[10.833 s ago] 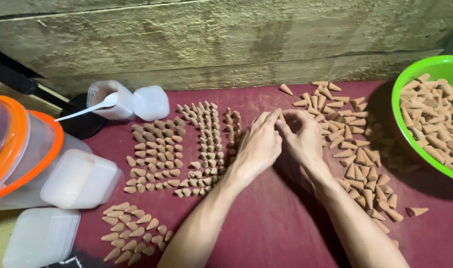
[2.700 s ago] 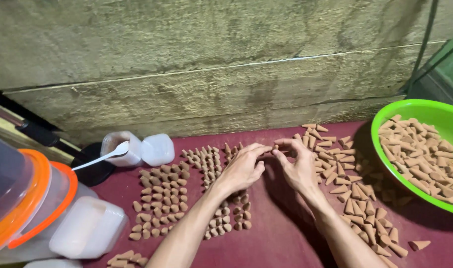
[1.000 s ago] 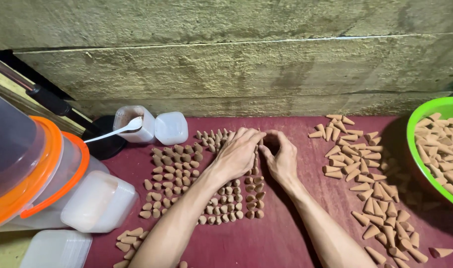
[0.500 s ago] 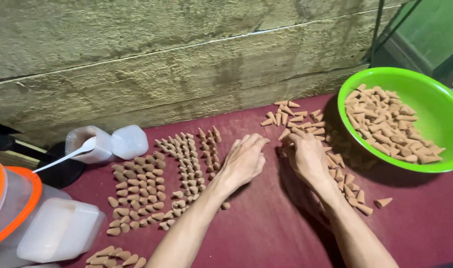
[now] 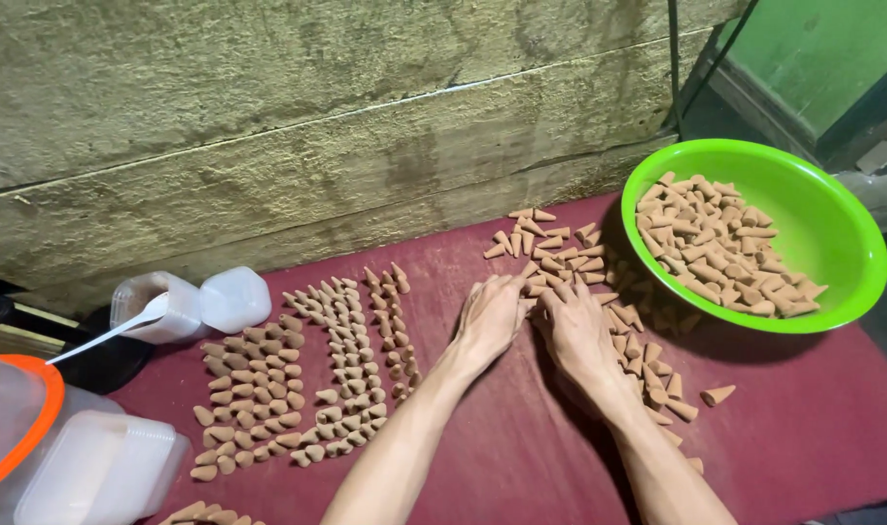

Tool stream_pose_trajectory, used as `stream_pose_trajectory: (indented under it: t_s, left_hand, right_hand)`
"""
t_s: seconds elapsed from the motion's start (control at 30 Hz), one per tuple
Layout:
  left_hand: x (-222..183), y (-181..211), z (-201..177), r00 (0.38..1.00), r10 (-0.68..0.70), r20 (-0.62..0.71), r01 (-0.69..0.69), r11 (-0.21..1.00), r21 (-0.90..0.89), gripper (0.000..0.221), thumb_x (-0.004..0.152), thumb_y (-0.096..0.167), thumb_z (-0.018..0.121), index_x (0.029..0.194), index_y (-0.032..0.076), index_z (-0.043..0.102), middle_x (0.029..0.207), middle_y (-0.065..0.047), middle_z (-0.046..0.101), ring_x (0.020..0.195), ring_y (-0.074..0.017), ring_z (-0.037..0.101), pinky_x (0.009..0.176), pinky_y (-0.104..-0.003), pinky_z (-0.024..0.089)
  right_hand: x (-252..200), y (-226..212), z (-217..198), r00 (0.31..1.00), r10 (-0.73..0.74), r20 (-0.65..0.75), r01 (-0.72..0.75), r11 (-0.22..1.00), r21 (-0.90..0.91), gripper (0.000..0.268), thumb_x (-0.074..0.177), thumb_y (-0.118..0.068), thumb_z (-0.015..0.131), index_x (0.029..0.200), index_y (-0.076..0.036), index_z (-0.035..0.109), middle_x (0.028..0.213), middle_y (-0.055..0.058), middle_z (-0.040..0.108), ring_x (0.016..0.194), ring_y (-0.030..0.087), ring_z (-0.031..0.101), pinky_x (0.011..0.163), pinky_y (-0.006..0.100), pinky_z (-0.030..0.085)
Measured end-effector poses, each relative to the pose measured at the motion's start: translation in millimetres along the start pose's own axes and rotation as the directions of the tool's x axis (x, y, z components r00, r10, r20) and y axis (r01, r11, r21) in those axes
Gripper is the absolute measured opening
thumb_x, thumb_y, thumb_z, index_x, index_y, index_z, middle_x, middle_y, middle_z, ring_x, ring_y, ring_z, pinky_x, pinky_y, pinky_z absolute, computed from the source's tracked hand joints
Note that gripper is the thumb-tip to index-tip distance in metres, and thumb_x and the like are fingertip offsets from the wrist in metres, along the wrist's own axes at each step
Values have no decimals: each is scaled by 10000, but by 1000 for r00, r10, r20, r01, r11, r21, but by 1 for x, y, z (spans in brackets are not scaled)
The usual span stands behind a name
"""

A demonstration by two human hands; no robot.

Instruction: Organizing incense cones into neat rows on a flat surface

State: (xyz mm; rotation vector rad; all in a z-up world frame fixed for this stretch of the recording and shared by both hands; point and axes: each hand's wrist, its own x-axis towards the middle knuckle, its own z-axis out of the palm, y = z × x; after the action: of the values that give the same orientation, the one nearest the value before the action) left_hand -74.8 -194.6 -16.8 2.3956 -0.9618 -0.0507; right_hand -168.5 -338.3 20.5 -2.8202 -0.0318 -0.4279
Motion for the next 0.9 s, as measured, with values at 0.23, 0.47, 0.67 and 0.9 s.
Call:
stream_pose_trajectory:
  t_s: [0.23, 0.47, 0.67, 0.9]
  left_hand:
    - [-26, -1, -12, 999, 28, 42, -30, 998, 60, 222, 930, 192, 606, 1092, 72, 699, 1040, -113, 651, 1053, -342, 611, 858, -462, 505]
    - [-53, -23, -39, 991, -127, 34, 125, 991, 45, 194, 892, 226, 677, 1076, 165, 693, 986, -26, 674, 1063, -268, 658, 915, -436, 505]
    - [-87, -32, -104, 962, -262, -76, 269, 958, 102, 170, 849, 216, 765, 1018, 217, 774, 978, -38, 750, 1080, -294, 684, 958, -444, 498]
    - [-89, -137, -45, 960, -175, -217, 247, 895, 372, 299, 966, 376, 623, 1208, 224, 711, 1227, -98, 669, 1214, -325, 564, 1010, -488, 424]
  right_hand:
    - [-12, 42, 38, 990, 37, 134, -21, 993, -120, 227, 848, -348, 747, 1070, -315, 711, 1038, -22, 645, 1088, 246, 606, 869, 390, 533]
    - [-8, -11, -22, 983, 67, 173, -109, 963, 246, 218, 894, -381, 724, 1094, -297, 734, 988, 14, 727, 1051, 274, 679, 876, 440, 541]
    - [27, -52, -15, 989, 0, 147, -78, 848, 525, 216, 883, -290, 764, 1079, -199, 757, 995, 92, 783, 1035, 346, 717, 882, 476, 576]
    - [76, -76, 75, 995, -87, 55, 38, 804, 594, 169, 913, -237, 746, 1064, -165, 769, 971, 109, 772, 1014, 362, 715, 897, 488, 566]
